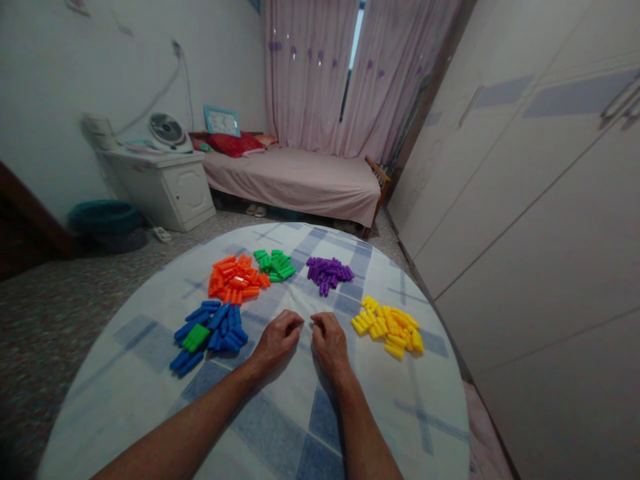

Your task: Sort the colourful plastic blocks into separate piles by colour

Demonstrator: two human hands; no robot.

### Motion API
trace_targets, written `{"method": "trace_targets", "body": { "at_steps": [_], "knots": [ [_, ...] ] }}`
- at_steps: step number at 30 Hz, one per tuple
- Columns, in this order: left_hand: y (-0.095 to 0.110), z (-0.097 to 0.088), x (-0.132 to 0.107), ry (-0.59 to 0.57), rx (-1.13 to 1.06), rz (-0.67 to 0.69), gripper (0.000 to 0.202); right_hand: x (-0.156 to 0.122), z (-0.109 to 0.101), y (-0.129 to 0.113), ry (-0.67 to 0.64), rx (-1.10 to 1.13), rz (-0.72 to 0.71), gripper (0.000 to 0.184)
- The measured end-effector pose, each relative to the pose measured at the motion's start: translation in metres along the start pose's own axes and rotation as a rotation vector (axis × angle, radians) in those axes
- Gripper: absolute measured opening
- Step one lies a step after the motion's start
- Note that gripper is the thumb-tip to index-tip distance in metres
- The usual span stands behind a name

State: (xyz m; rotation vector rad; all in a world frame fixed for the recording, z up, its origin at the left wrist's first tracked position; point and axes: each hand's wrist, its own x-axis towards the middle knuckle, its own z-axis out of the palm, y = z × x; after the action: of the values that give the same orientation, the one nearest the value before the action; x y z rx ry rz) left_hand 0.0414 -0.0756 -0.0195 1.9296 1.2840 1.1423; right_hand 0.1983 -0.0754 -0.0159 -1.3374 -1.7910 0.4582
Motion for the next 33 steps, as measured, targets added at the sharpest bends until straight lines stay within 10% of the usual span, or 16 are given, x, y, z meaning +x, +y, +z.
{"method": "trace_targets", "body": {
  "at_steps": [23, 33],
  "knots": [
    [0.000, 0.000, 0.001, -0.027, -0.002, -0.001, 0.016, 0.000, -0.001, 0.003, 0.022, -0.009, 0.006, 0.023],
    [0.004, -0.005, 0.000, -0.058, 0.002, -0.016, 0.017, 0.005, -0.095, 0.040, 0.884, -0.617, 0.042, 0.038]
  ]
}}
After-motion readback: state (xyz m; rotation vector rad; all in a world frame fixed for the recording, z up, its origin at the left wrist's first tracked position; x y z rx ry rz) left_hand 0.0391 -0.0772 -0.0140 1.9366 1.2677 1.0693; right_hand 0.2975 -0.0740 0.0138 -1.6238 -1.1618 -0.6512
